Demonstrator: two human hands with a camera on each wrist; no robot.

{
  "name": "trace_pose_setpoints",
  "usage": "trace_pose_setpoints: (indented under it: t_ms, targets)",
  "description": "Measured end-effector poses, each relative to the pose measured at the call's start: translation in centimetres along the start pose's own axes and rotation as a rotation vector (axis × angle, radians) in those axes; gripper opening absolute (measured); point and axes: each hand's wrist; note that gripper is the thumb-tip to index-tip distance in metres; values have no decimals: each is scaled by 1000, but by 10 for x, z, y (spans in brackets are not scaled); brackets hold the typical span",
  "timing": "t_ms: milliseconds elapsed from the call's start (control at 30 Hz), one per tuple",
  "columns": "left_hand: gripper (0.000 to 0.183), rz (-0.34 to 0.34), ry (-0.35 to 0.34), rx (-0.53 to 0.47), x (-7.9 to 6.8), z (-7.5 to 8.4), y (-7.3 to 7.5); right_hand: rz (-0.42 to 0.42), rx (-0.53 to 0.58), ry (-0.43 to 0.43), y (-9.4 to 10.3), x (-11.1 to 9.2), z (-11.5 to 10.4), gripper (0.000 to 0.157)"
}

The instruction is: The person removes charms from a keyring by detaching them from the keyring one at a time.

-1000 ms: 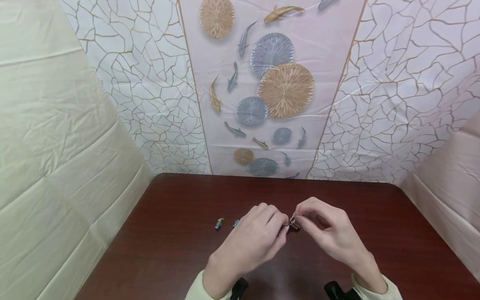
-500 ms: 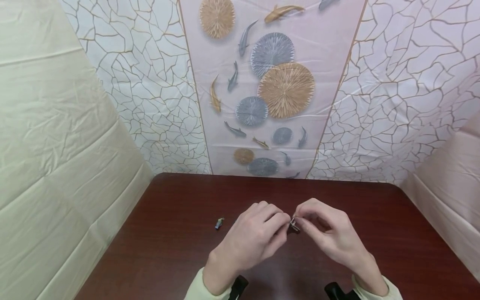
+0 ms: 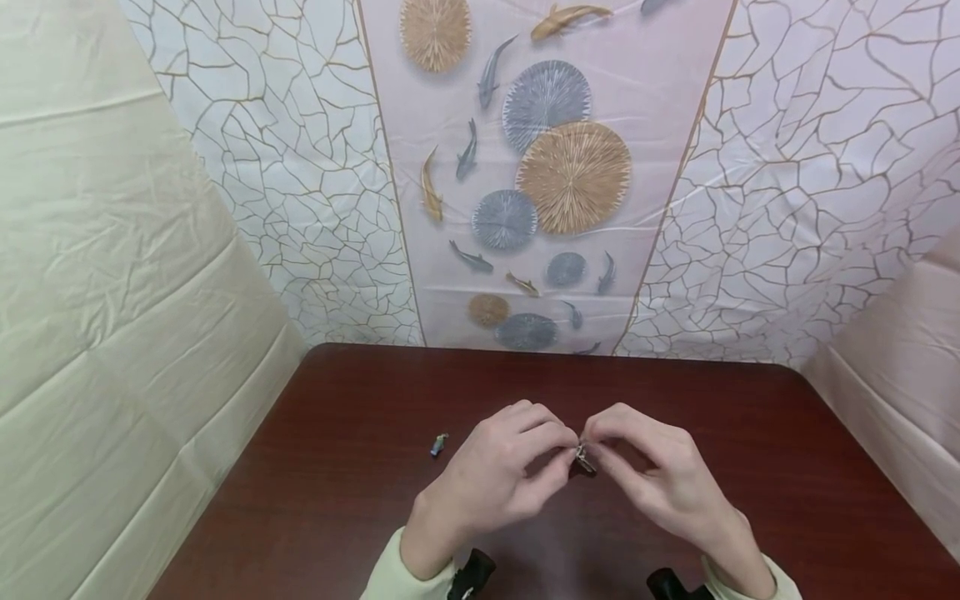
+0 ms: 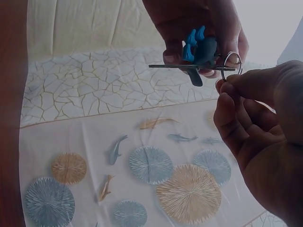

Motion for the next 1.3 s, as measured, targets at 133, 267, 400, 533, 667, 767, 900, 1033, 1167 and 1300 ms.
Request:
trace_pose_setpoints:
  t_ms: [133, 267, 400, 533, 667, 767, 900, 1033, 1167, 1300]
  targets:
    - [11, -3, 24, 0, 0, -1, 0, -7, -16, 25, -3, 1, -1, 2]
    - [11, -2, 36, 21, 0, -1, -1, 5, -17, 40, -5, 4, -4, 3]
    - [10, 13, 28, 35, 0, -1, -3, 25, -10, 24, -5, 5, -4, 6]
    - [8, 48, 24, 86, 1, -2, -5, 41, -30, -35, -4, 2, -2, 5]
    - [6, 82, 19, 179, 1, -4, -8, 33, -54, -128, -3, -5, 1, 8]
    - [5, 91, -6, 231, 2, -5, -9, 3, -78, -207, -3, -10, 3, 19]
    - [7, 90, -54, 257, 3, -5, -10, -37, -59, -288, -3, -14, 5, 31]
    - [9, 75, -75, 242, 3, -5, -11, -57, 1, -332, -1, -15, 6, 33]
    - [10, 60, -72, 222, 3, -5, -11, -38, 53, -334, 0, -16, 6, 35]
    - [9, 65, -72, 208, 3, -4, -12, -6, 56, -301, -2, -17, 7, 40]
Point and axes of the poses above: each hand's wrist, its own x-axis towards the middle knuckle, its own y-axis out of the back of the hand, z = x × y
